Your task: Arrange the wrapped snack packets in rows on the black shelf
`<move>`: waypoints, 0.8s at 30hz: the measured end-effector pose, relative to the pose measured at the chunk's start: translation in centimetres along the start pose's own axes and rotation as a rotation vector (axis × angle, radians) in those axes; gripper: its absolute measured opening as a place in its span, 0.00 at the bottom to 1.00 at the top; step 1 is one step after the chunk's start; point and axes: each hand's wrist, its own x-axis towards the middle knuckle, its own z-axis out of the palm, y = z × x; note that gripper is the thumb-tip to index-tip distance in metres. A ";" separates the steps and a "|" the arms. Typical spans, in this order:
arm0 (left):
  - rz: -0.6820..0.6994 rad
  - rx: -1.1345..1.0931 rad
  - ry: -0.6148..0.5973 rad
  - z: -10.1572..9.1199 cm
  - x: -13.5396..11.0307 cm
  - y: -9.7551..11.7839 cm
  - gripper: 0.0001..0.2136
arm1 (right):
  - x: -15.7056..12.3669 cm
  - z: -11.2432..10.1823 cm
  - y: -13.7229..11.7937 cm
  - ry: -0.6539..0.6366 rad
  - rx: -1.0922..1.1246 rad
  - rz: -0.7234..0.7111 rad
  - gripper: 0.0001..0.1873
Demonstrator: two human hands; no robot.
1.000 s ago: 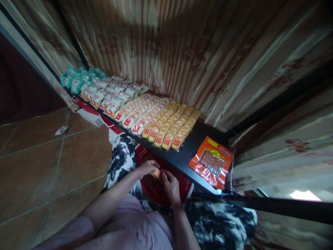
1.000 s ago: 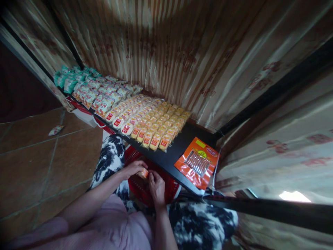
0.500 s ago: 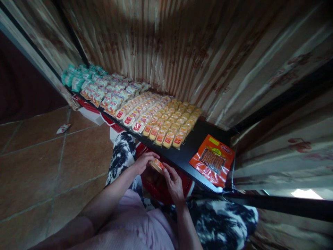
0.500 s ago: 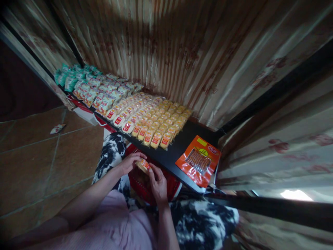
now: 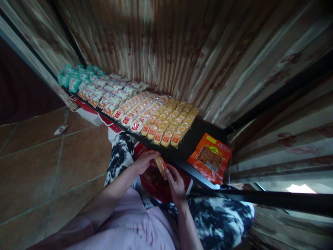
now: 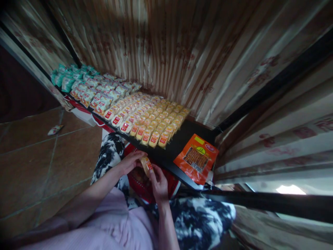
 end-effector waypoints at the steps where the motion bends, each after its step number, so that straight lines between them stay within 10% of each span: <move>1: 0.008 -0.008 -0.007 0.1 0.0 0.1 0.17 | 0.0 0.0 -0.2 0.003 -0.002 0.016 0.24; 9: 0.017 -0.028 -0.087 0.5 -0.1 0.4 0.18 | -0.3 0.2 -0.9 0.051 0.143 0.103 0.26; 24: 0.063 0.315 0.119 3.4 0.6 0.3 0.16 | -0.3 0.3 -1.6 0.090 0.546 0.306 0.23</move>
